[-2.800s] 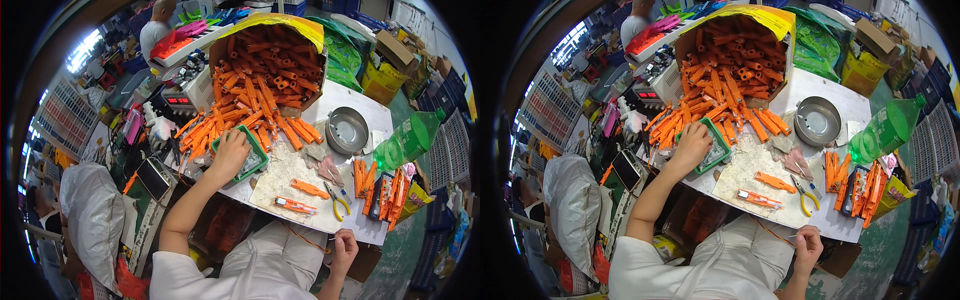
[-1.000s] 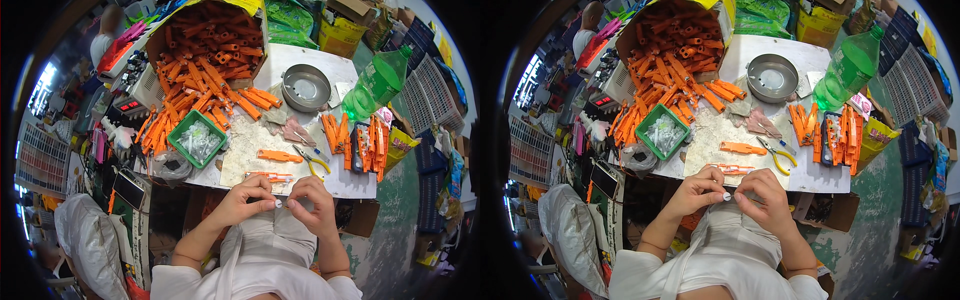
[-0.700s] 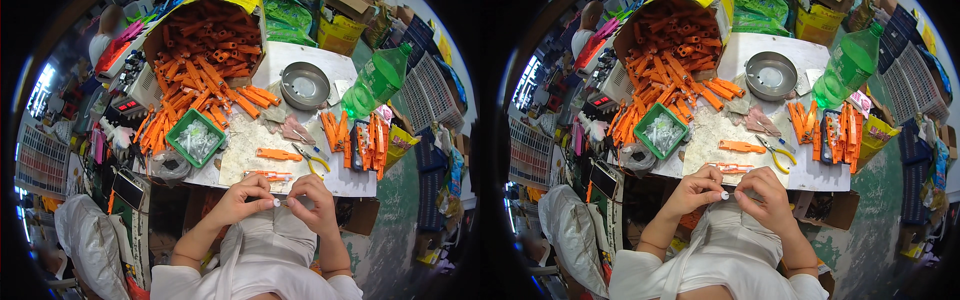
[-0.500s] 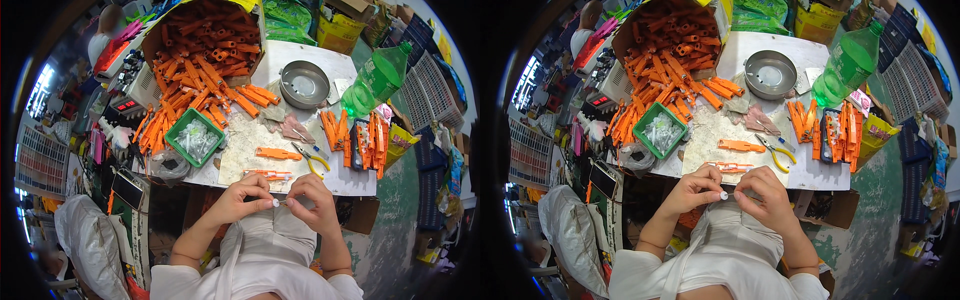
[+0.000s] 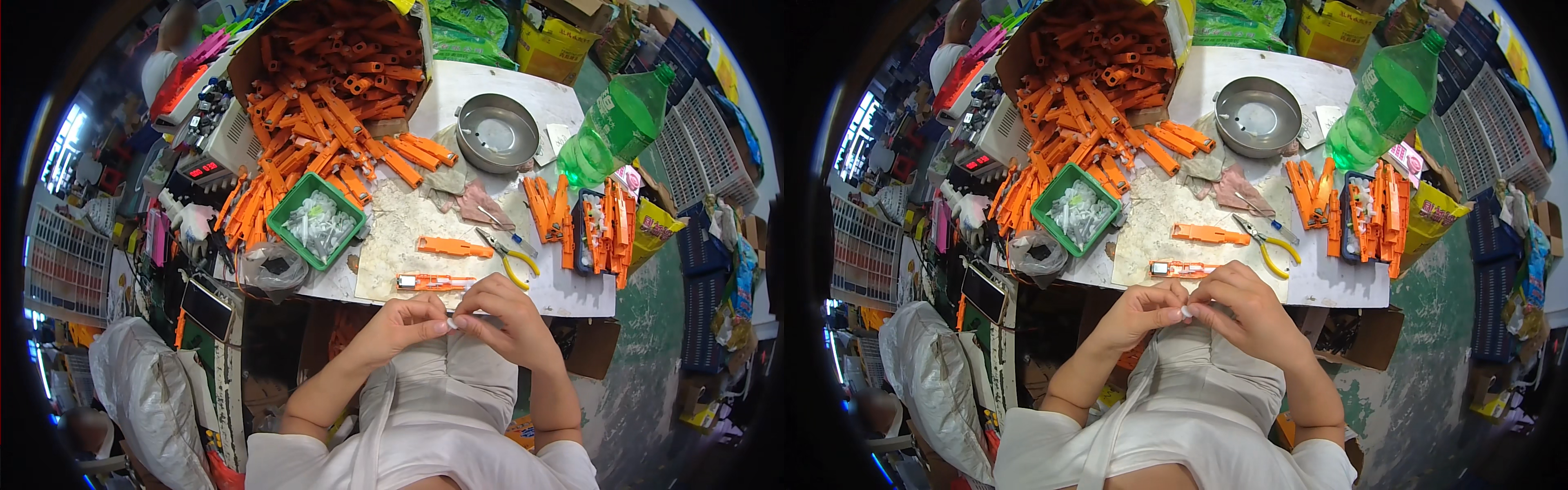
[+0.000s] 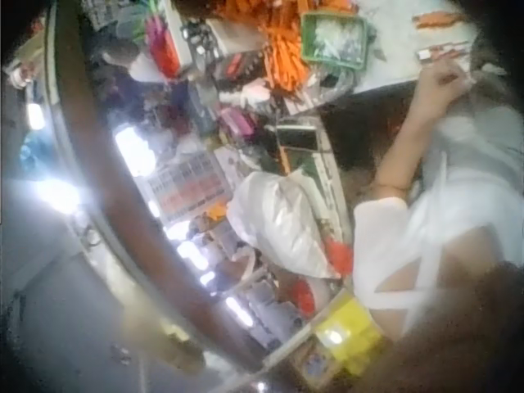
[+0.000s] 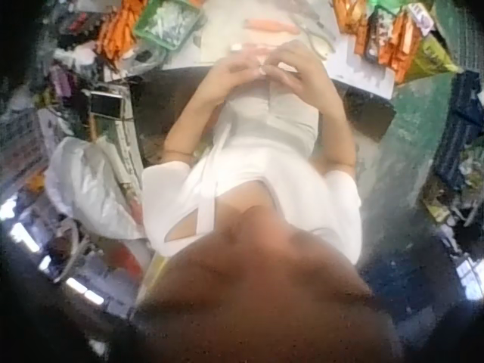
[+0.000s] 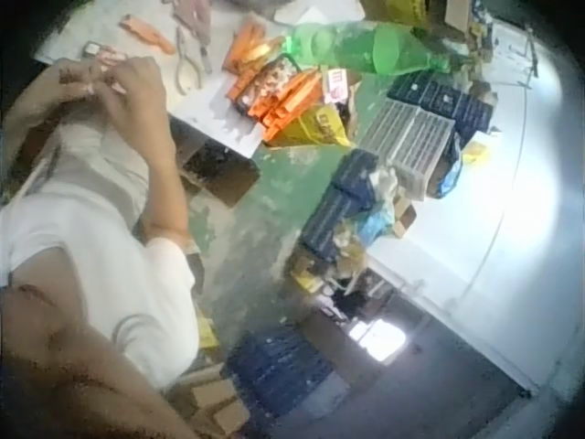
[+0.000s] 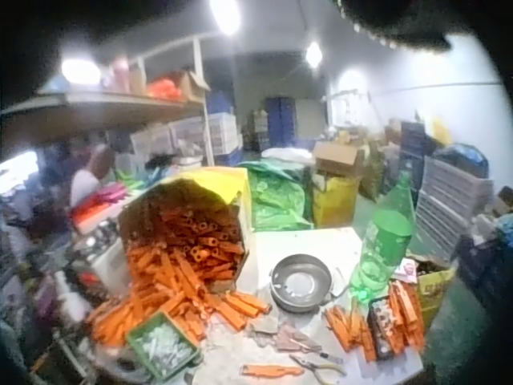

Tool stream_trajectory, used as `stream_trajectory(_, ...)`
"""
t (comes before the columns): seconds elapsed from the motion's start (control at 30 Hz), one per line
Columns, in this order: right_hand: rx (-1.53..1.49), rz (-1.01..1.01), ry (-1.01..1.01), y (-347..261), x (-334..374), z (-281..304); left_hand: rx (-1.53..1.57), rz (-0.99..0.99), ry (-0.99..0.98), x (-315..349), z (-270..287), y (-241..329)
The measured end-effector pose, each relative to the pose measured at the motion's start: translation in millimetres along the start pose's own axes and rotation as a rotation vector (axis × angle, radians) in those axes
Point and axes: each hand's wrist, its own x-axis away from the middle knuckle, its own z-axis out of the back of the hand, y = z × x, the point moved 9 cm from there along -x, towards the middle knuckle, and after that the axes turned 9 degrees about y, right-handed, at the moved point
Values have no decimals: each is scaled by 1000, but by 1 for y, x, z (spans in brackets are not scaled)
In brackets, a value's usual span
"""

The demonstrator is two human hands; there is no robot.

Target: The person assembles orange plastic lighters at a cluttered workbench. They pick up a lighter body, insert a small white component, and use a metal tool to adjust the internal mechanism. The person then uses pliers to secure the assembly before placing the finished lighter on the table.

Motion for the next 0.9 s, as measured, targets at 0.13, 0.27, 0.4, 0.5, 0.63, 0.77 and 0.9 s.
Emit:
stream_trajectory(0.13,-12,-45,61,11,2,-3,261,58,77,3,-2,-20)
stream_trajectory(0.27,5,-49,206,11,5,1,323,46,183,6,3,-30)
stream_trajectory(0.4,141,86,318,-1,11,-2,282,-39,268,7,10,-32)
stream_trajectory(0.5,185,128,324,4,12,-11,172,-144,326,10,17,-26)
stream_trajectory(0.63,199,105,308,23,3,-19,-230,-321,448,14,34,-14)
stream_trajectory(0.77,234,47,211,50,-17,-34,-1057,-729,637,33,38,19)
stream_trajectory(0.9,320,109,112,60,-28,-53,-1412,-715,631,30,34,5)
